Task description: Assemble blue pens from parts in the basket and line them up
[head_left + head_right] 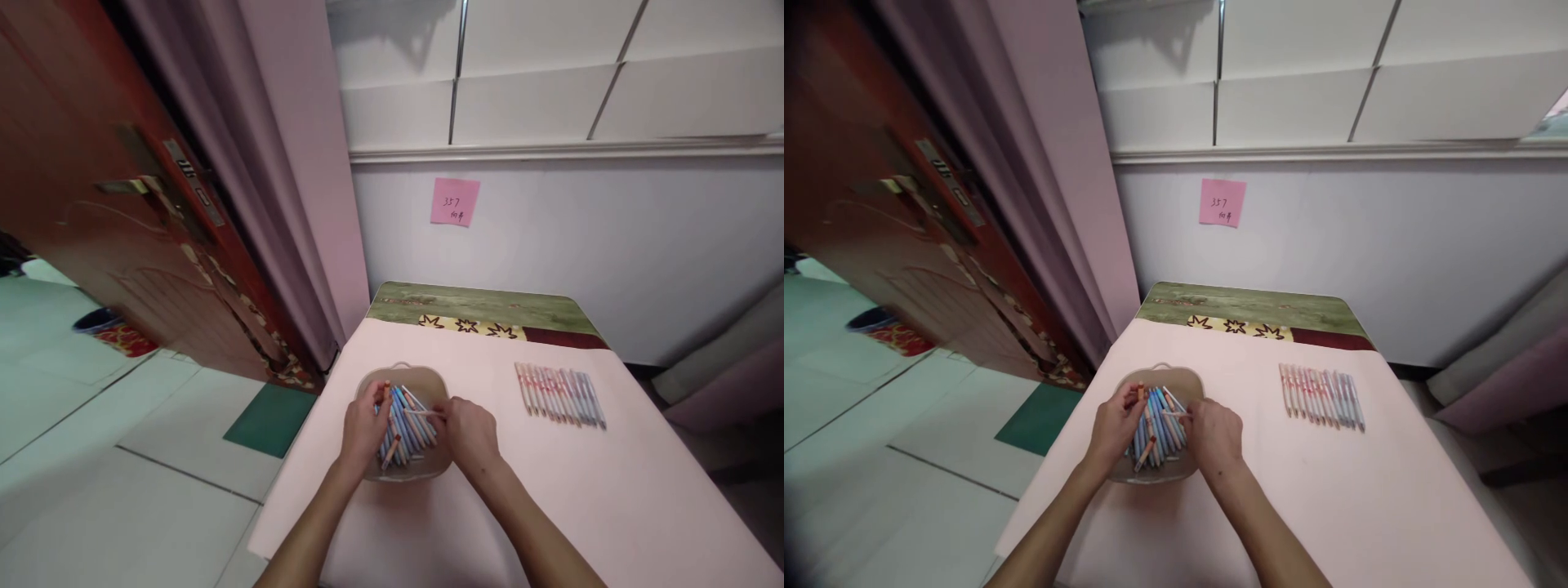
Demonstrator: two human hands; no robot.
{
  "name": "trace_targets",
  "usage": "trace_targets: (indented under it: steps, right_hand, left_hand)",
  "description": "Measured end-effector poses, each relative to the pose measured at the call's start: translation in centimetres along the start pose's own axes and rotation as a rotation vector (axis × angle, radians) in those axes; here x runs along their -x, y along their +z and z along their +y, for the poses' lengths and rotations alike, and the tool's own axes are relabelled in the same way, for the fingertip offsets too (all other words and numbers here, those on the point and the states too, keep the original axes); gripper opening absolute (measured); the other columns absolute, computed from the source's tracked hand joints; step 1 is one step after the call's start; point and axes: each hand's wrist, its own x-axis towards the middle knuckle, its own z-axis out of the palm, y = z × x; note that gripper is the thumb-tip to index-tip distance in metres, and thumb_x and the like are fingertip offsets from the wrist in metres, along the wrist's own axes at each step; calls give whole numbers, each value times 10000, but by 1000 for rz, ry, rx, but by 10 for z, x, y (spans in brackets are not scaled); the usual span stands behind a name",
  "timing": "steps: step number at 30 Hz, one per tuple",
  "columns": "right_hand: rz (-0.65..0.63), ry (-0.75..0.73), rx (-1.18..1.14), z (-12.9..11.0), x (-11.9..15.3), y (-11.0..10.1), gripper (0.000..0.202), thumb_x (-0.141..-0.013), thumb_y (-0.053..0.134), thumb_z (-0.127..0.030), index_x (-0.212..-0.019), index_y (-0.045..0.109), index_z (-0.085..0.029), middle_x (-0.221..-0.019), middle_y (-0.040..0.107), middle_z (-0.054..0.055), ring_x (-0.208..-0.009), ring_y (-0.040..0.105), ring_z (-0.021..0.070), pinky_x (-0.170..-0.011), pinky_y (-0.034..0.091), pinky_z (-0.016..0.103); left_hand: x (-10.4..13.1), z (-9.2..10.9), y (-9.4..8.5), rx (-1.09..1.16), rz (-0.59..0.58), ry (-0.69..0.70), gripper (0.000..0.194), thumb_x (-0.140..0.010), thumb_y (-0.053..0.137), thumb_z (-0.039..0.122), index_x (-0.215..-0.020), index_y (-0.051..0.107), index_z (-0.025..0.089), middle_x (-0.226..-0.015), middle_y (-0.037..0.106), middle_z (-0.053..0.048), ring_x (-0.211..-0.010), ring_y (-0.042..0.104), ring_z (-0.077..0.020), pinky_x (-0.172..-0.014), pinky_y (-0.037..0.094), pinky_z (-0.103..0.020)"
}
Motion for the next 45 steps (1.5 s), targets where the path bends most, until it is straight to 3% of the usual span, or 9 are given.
trace_targets:
  steps: [3,6,12,16,21,26,30,38,45]
  right_hand:
    - [21,-16,43,-1,2,-9,259,-888,491,-354,-784,700,-243,-820,688,51,-688,645,179,-567,331,258]
    - [44,-31,46,-1,4,-17,238,-891,487,-327,-811,701,-258,-830,682,40,-673,643,164,-550,317,251]
    - [118,3,54,-4,-1,-16,315,-934,417,-403,-875,680,-241,-827,704,55,-709,651,176,-576,346,252]
    - [19,-53,47,-14,-14,7,307,-921,452,-382,-836,690,-209,-827,716,79,-752,663,200,-618,390,260]
    - [36,-155,78,-23,-23,33,237,-908,479,-294,-980,673,-178,-964,695,120,-912,640,234,-726,443,292]
    - [-79,-156,50,-37,-17,45,244,-889,486,-277,-991,684,-177,-960,708,117,-844,667,227,-705,473,291]
    - [-166,-163,59,-53,-19,52,257,-843,547,-292,-939,723,-131,-938,723,156,-863,680,255,-710,495,296]
    - [-160,-119,78,-65,-33,53,226,-798,548,-154,-917,731,-99,-913,721,195,-835,692,269,-693,499,305]
    - [-74,-58,23,-46,-24,41,239,-819,538,-267,-936,691,-124,-876,718,149,-814,682,249,-681,464,294]
  left_hand:
    - [5,6,-7,-436,19,221,83,-820,550,227,-839,630,228,-854,688,-39,-878,611,-241,-778,426,-358]
    - [8,10,-13,-593,36,335,66,-820,552,216,-828,617,217,-877,684,-49,-911,591,-250,-810,400,-369]
    - [9,8,-23,-564,-14,158,300,-825,554,274,-1119,573,223,-826,688,-28,-779,629,-210,-703,420,-302]
    - [16,2,-9,-582,-138,23,389,-787,587,274,-1171,563,217,-821,703,-39,-750,651,-222,-641,405,-289]
    - [21,-6,-2,-382,-168,38,314,-851,498,308,-1132,584,197,-857,725,-68,-784,671,-228,-676,447,-302]
    - [12,-7,-29,-224,74,43,254,-886,427,340,-1032,595,219,-906,728,-56,-795,680,-208,-694,486,-292]
    - [10,-8,-41,-137,103,-4,212,-855,478,359,-957,590,210,-813,727,-34,-708,674,-191,-633,493,-274]
    - [12,-2,-33,43,68,-36,174,-812,538,347,-862,606,194,-718,709,-18,-685,661,-178,-628,487,-264]
    - [8,-3,-21,276,58,-179,203,-715,664,325,-832,624,164,-661,680,-17,-601,614,-151,-535,440,-232]
